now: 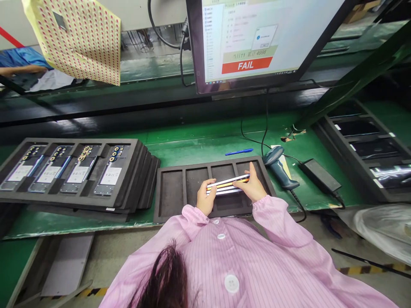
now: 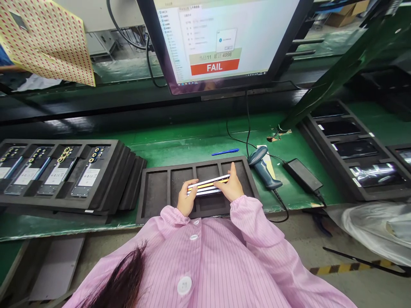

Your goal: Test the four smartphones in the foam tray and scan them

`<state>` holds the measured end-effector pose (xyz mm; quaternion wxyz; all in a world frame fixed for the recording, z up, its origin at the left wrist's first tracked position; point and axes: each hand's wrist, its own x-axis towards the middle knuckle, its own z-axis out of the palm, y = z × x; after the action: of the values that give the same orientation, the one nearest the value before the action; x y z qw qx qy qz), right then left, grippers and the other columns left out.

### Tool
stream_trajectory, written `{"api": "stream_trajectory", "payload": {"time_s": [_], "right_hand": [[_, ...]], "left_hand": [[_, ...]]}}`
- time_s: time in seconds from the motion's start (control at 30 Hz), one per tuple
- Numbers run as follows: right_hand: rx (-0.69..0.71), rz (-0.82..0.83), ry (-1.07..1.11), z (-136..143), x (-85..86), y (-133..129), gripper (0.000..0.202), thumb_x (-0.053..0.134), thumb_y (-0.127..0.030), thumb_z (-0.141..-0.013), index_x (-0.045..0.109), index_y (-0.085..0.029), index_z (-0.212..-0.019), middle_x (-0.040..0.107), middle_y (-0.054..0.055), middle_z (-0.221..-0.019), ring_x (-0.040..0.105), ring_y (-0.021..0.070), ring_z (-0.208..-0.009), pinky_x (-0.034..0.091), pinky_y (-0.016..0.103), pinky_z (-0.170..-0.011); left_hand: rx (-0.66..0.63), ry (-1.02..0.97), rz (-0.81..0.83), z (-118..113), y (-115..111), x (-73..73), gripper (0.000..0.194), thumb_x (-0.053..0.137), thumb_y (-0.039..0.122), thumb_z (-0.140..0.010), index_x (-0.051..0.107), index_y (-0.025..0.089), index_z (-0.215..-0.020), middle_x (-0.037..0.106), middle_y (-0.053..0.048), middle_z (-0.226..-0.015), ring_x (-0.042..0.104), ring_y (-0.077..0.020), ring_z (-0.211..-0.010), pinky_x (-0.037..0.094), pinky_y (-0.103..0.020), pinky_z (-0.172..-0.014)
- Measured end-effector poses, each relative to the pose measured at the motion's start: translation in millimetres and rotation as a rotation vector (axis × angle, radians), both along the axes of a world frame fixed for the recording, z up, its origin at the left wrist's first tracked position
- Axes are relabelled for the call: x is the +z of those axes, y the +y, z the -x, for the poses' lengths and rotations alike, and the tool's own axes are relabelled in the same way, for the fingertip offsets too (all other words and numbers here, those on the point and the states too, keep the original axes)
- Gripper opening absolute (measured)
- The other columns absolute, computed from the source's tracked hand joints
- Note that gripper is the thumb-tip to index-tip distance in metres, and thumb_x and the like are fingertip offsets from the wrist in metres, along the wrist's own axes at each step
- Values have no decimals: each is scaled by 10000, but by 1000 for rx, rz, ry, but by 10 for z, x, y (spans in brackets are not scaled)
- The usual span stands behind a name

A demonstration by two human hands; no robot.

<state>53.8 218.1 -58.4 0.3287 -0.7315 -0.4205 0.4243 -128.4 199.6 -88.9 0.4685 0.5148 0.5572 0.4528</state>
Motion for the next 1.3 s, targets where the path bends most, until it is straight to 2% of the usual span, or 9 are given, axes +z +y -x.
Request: {"api": "stream_trajectory", "payload": {"time_s": [0.27, 0.43, 0.53, 0.67, 0.8, 0.9, 0.97, 1.13, 1.3], "right_hand": [[-69, -1, -67, 91, 41, 74, 1027, 700, -355, -537, 182, -217, -1412, 462, 149, -1268, 458, 315, -1164, 326, 478, -992], [-58, -31, -196, 152, 108, 52, 926, 661, -422, -611, 207, -223, -1394, 372, 181, -1343, 276, 393, -1278, 196, 640, -987], [264, -198, -472, 243, 184, -42, 766, 616, -436, -672, 302, -224, -1338, 288, 168, -1417, 110, 403, -1338, 83, 722, -946], [922, -355, -732, 462, 248, -26, 609, 704, -265, -615, 485, -193, -1179, 536, 154, -1219, 400, 353, -1205, 162, 627, -992], [1089, -340, -836, 623, 217, 132, 323, 667, -164, -647, 596, -107, -957, 646, 146, -895, 591, 282, -859, 411, 410, -804], [1059, -358, -836, 607, 241, 160, 285, 656, -187, -671, 604, -109, -940, 648, 139, -872, 594, 279, -838, 428, 371, -729], [959, -396, -776, 552, 304, 118, 291, 671, -232, -673, 604, -127, -936, 650, 126, -875, 594, 275, -849, 435, 368, -741], [380, -538, -206, 416, 359, -44, 488, 781, -431, -528, 574, -204, -907, 659, 42, -838, 612, 214, -748, 486, 330, -703], [134, -543, 218, 307, 85, -140, 504, 771, -495, -511, 533, -217, -858, 630, 11, -777, 611, 198, -715, 511, 330, -659]], "left_hand": [[-15, 2, 27, 10, 4, 15, 164, 509, 320, -801, 556, 202, -905, 625, -59, -1085, 552, -181, -1045, 387, -344, -933], [-14, 11, 29, 8, 15, 51, 174, 508, 329, -801, 571, 204, -906, 631, -51, -1070, 563, -179, -1021, 401, -335, -913], [-17, 13, 23, 5, 17, 52, 199, 503, 339, -805, 581, 206, -930, 632, -45, -1052, 562, -178, -1013, 404, -331, -907], [-1, -51, 35, 24, 17, -54, 222, 516, 360, -776, 587, 202, -916, 641, -28, -953, 583, -169, -906, 438, -313, -848], [48, -297, 89, 72, 21, -237, 321, 383, 403, -806, 597, 175, -882, 642, -49, -940, 592, -180, -900, 459, -326, -826], [105, -383, 103, 77, 41, -200, 299, 398, 400, -800, 580, 172, -863, 640, -57, -932, 598, -180, -899, 465, -331, -823], [135, -418, 95, 45, 67, -26, 257, 462, 391, -779, 548, 184, -903, 639, -51, -914, 607, -177, -875, 476, -332, -802], [112, -457, -102, -157, 149, 529, 305, 410, 451, -822, 546, 191, -906, 639, -60, -907, 614, -186, -852, 485, -329, -779], [4, -301, -125, -395, 145, 557, 324, 403, 451, -843, 580, 181, -863, 642, -48, -864, 605, -168, -794, 484, -288, -718]]}}
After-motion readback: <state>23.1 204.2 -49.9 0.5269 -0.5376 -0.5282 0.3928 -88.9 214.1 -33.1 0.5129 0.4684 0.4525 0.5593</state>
